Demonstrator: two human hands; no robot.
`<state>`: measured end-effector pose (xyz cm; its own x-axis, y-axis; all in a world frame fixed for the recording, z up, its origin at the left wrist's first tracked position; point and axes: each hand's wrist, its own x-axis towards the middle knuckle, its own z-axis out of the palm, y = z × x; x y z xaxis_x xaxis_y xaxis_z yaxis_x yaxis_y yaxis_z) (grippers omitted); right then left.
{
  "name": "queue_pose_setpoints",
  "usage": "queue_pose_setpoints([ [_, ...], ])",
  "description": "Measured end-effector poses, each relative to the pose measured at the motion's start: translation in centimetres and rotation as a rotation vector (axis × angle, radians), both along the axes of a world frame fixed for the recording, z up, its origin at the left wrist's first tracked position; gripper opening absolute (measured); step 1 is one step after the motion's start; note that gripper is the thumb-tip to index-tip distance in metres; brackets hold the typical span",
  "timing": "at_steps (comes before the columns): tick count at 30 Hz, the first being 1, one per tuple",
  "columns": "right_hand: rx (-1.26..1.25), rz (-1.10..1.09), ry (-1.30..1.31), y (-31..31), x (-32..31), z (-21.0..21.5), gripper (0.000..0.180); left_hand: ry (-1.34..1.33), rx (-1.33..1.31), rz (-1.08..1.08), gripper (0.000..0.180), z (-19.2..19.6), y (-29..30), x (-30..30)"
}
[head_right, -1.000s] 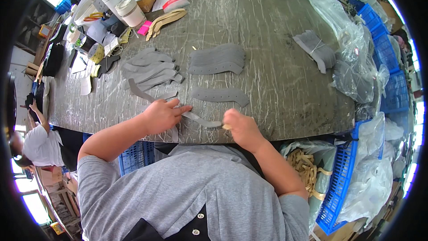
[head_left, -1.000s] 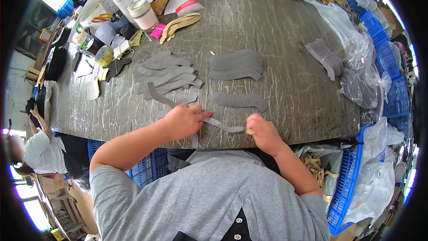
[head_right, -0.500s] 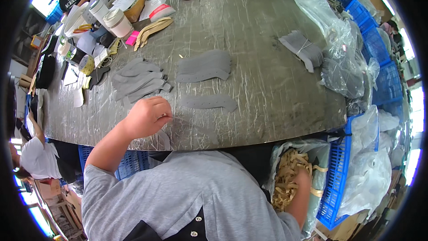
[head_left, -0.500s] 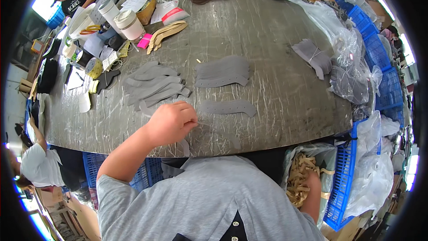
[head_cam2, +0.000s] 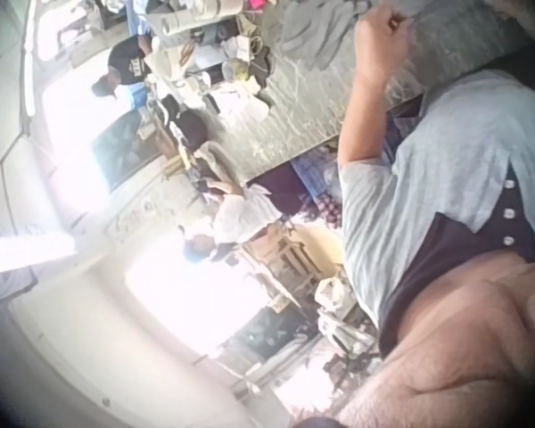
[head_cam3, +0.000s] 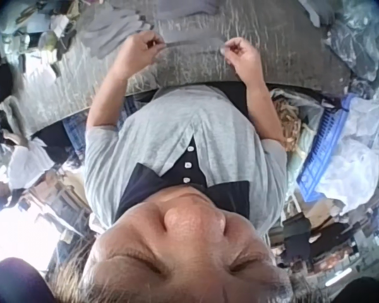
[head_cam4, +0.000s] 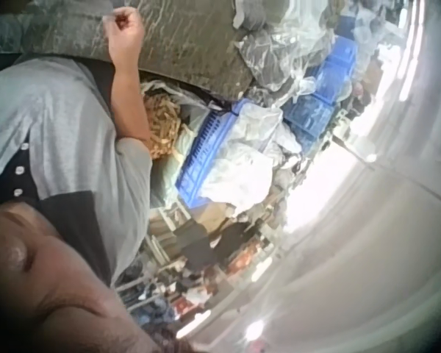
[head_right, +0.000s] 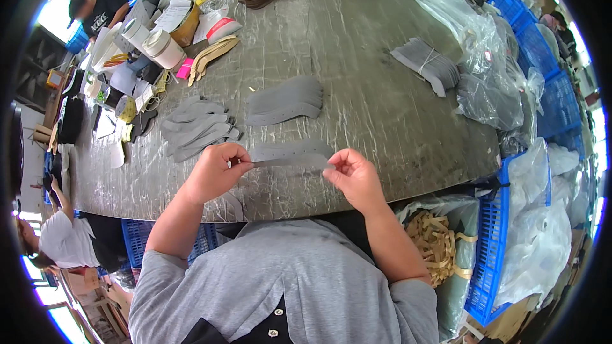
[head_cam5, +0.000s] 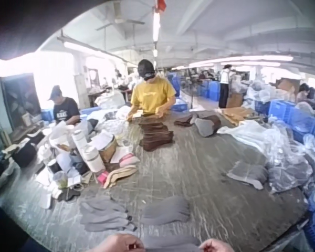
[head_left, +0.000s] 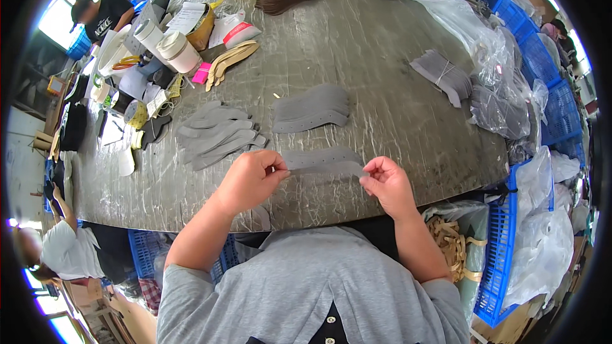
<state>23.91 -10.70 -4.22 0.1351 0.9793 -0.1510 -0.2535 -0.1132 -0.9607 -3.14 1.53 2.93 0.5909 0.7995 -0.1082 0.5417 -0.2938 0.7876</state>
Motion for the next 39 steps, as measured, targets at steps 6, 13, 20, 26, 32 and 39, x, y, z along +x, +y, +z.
queue_pose_setpoints([
  [6,0.009,-0.161,-0.254,3.1,-1.0,-2.3,0.011,0.103,-0.092,0.148,0.014,-2.6,2.2,0.4],
  [13,-0.044,-0.179,-0.585,3.3,-1.0,-3.0,0.020,0.235,-0.126,0.112,0.018,-5.6,3.4,1.5],
  [20,-0.053,-0.192,-0.663,3.7,-0.8,-3.5,0.020,0.226,-0.147,0.113,0.018,-6.6,3.9,1.7],
  [26,-0.042,-0.189,-0.689,3.8,-0.9,-3.4,0.019,0.261,-0.155,0.083,0.019,-6.6,4.1,1.7],
  [32,-0.057,-0.192,-0.715,3.9,-1.1,-3.1,0.018,0.271,-0.139,0.082,0.019,-6.7,4.1,1.9],
  [39,-0.081,-0.182,-0.803,3.9,-1.3,-2.6,0.017,0.277,-0.120,0.076,0.020,-6.5,4.1,2.0],
])
